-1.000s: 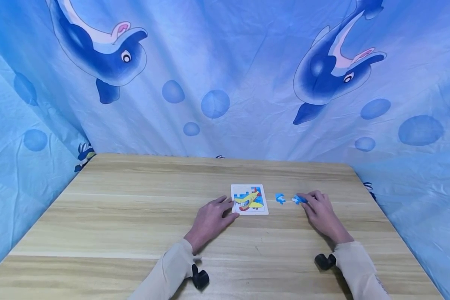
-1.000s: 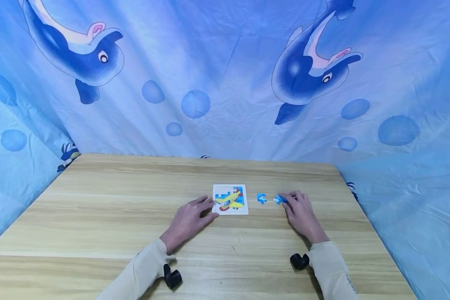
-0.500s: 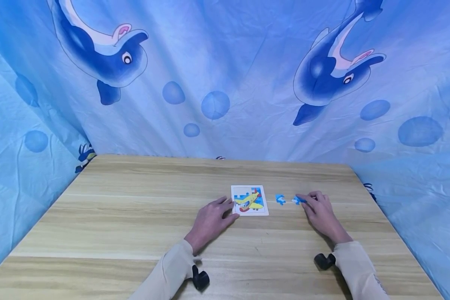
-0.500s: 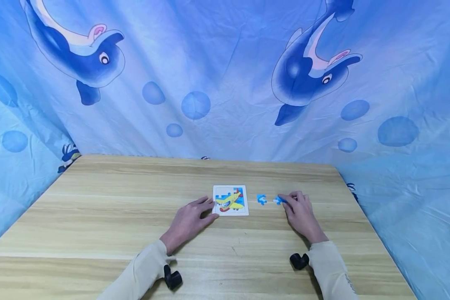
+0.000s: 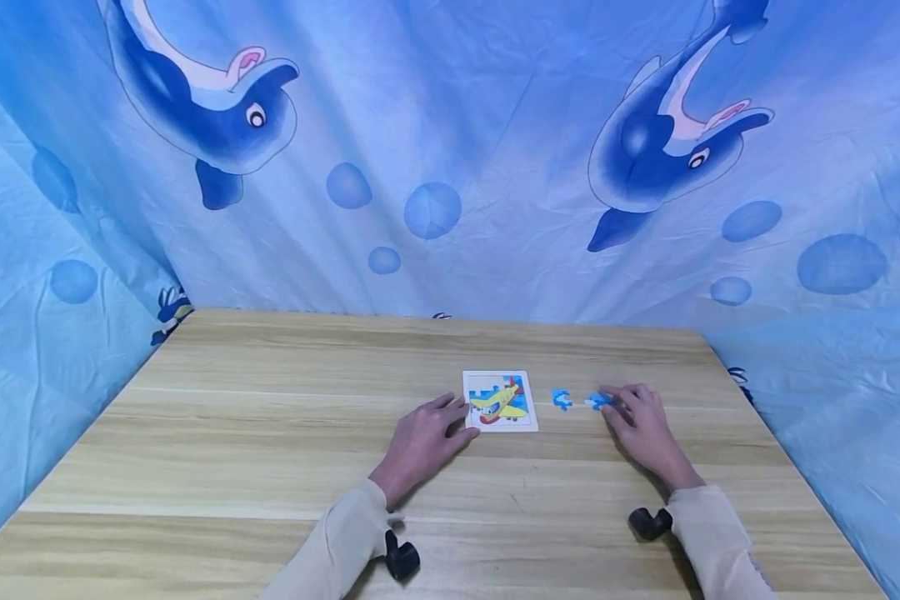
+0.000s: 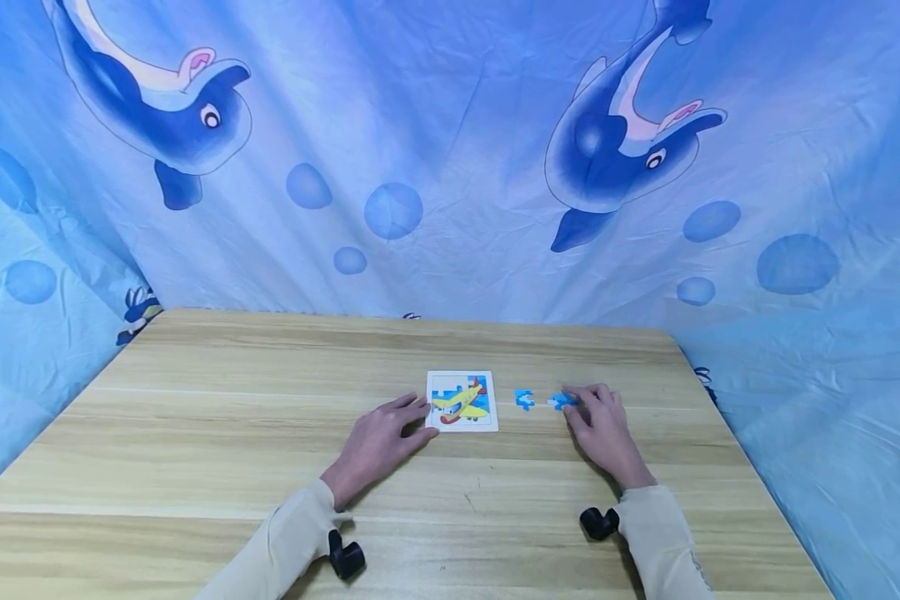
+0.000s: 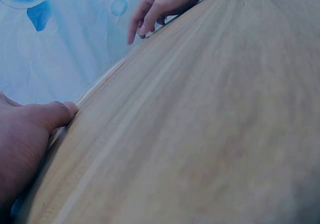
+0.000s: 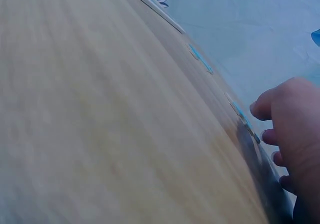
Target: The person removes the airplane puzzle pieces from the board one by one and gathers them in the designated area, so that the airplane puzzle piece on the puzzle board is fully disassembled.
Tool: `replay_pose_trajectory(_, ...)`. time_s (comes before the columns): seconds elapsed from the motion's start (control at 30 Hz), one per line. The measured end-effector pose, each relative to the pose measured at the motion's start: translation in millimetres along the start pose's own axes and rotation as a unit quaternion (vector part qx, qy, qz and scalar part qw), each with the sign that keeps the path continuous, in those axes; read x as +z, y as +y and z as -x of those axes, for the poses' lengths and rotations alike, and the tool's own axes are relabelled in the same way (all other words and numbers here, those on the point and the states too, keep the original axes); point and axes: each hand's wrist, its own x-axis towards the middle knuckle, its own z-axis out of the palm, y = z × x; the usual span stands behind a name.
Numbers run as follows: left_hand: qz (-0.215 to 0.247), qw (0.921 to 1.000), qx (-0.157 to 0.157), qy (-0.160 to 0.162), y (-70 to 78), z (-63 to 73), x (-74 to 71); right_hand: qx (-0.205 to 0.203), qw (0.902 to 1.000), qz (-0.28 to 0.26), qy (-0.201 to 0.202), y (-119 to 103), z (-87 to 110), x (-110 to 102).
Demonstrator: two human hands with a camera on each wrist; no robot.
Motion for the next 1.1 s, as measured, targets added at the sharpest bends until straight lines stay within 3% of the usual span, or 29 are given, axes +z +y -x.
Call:
replay_pose_trajectory(0.17, 0.0, 1.0, 0.002, 0.001, 0.0, -0.6, 0.1, 0.01, 0.9995, -0.028, 0.009, -6.5, -0.8, 0.1)
replay_pose_trajectory(0.47, 0.007, 1.0, 0.006, 0.002, -0.2, -0.7, -0.7, -0.028, 0.997, -0.069, 0.022, -30.0, -17.2, 13.5)
replay_pose_trajectory(0.77, 0.008, 0.9999, 0.008, 0.005, -1.4, 0.4, 0.3, -0.019, 0.9983, -0.052, -0.021, -59.3, -33.6, 35.0)
replay_pose_trajectory(1.1, 0.004, 1.0, 0.004, 0.0, 0.2, 0.1, -0.8, -0.027, 0.9988, -0.025, -0.031, -76.6, -45.3, 56.7)
